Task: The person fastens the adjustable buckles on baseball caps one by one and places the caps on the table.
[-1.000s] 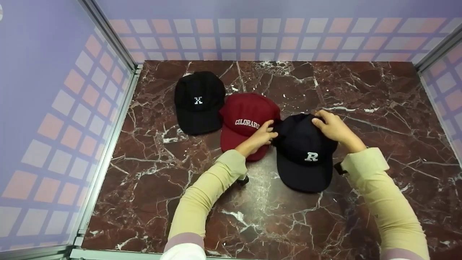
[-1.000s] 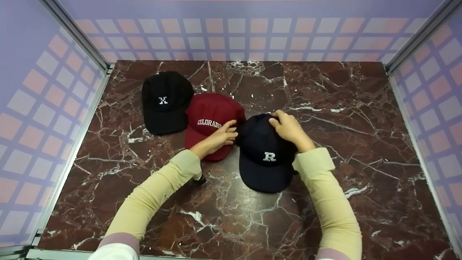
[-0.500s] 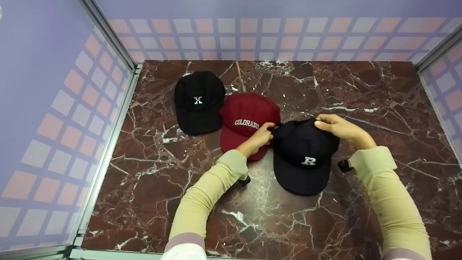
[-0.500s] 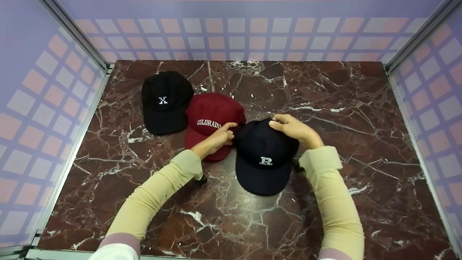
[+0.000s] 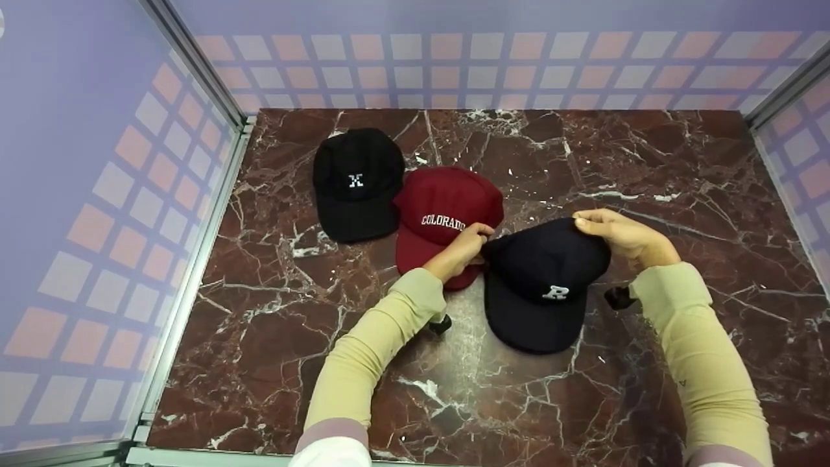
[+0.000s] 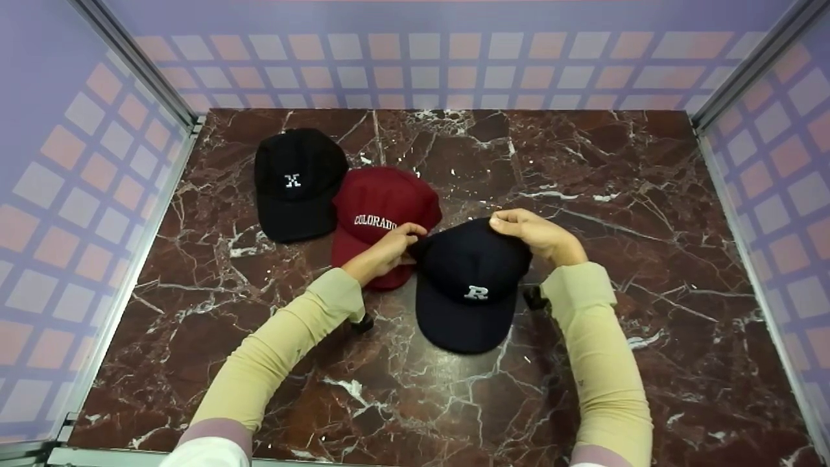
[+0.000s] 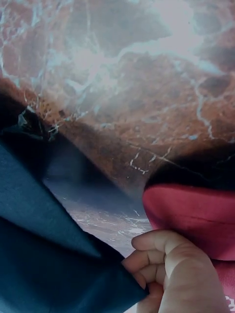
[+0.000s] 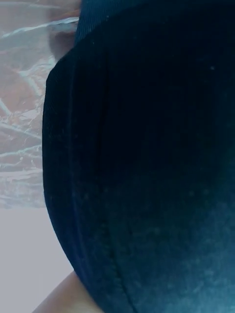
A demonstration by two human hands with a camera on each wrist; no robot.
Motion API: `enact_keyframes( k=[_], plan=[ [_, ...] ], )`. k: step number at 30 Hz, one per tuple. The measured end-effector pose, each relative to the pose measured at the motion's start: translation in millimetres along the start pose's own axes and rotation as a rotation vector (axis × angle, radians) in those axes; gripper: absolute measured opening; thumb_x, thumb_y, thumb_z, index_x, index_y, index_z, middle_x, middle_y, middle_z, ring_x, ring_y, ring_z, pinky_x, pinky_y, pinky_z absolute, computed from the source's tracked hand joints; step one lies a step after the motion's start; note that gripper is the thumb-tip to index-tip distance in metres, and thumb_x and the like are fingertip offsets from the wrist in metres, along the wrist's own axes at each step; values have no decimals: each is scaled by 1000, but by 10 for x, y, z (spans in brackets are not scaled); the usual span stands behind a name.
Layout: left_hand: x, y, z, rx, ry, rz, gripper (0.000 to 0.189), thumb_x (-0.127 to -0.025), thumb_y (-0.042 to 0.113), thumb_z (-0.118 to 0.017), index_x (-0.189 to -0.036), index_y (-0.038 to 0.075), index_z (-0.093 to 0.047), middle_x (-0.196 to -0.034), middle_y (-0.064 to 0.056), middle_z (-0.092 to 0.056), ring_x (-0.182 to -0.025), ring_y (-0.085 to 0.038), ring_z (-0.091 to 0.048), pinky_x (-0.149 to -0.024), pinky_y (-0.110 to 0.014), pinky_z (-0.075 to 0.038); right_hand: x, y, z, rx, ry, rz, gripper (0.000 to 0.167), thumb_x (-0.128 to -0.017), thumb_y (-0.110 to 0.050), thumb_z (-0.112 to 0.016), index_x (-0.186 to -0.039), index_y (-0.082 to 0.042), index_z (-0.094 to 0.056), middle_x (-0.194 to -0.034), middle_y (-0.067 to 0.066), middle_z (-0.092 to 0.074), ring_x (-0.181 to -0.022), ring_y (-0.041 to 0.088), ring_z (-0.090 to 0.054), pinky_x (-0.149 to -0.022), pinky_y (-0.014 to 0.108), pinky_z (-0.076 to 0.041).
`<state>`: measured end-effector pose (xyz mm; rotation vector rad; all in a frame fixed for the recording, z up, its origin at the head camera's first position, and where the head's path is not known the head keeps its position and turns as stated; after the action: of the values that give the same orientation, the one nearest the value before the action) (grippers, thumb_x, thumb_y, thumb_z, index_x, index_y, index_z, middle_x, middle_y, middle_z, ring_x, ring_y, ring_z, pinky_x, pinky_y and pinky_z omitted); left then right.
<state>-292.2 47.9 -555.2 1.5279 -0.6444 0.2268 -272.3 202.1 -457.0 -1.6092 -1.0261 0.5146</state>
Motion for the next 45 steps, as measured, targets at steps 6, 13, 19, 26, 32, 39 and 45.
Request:
enact_keyframes(
  k=[6, 13, 19, 26, 32, 39, 45],
  plan=[
    [-2, -101, -3, -97, -22, 61, 16, -89, 6, -39, -91, 7, -55, -79, 1, -50, -61, -12, -51, -62, -30, -46, -30, 15, -67, -75, -59, 18, 28, -96, -10, -28, -91, -13, -56, -88, -4, -64, -76, 7, -62, -64, 19, -48],
    [35, -226, -34, -140, -96, 162, 18, -88, 18, -44, -72, 14, -53, -63, -1, -52, -54, -17, -54, -57, -33, -48, -85, -6, -141, -181, -101, 80, 26, -96, -11, -32, -94, -11, -57, -89, -2, -65, -78, 9, -63, -64, 20, -50],
    [99, -121, -64, -252, -163, 96, 47, -94, 42, -29, -114, 7, -54, -98, -11, -61, -77, -22, -60, -75, -37, -50, -117, -45, -174, -231, -102, 148, 21, -94, -11, -36, -91, -9, -57, -87, 0, -66, -77, 11, -64, -63, 20, -50],
    [235, 517, -182, -530, -39, -391, 42, -94, 36, -35, -115, 8, -57, -119, -5, -57, -111, -14, -50, -94, -23, -36, -138, -45, -114, -158, -3, 160, 20, -94, -10, -38, -83, -10, -54, -78, -3, -62, -66, 7, -61, -55, 17, -47],
    [408, 711, -344, -530, -44, -545, 33, -92, 30, -44, -112, 8, -59, -114, -5, -59, -106, -11, -52, -91, -17, -36, -161, -67, -18, -34, 154, 160, 21, -92, -8, -41, -78, -12, -57, -73, -6, -60, -60, 4, -57, -51, 16, -44],
    [363, 668, -330, -405, -13, -539, 24, -91, 16, -45, -107, 2, -56, -109, -11, -59, -99, -14, -51, -87, -18, -36, -138, -67, 159, 68, 388, 156, 22, -88, -2, -48, -72, -14, -57, -66, -8, -58, -56, 3, -53, -49, 16, -42],
    [235, 566, -302, -130, -73, -454, 18, -91, 5, -40, -96, -8, -51, -112, -20, -56, -96, -14, -50, -82, -16, -36, -126, -58, 229, 151, 504, 154, 20, -86, -3, -53, -72, -15, -61, -66, -8, -59, -56, 4, -53, -51, 17, -42]
  ],
)
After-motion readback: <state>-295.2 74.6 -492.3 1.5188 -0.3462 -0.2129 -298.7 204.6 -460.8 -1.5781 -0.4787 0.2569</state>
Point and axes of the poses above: each hand's wrist, its own x-axis away from the middle knuckle, its own z-axis out of the back of the hand, y = z × x, the point moved 10 cm from there along -x, towards the middle knuckle
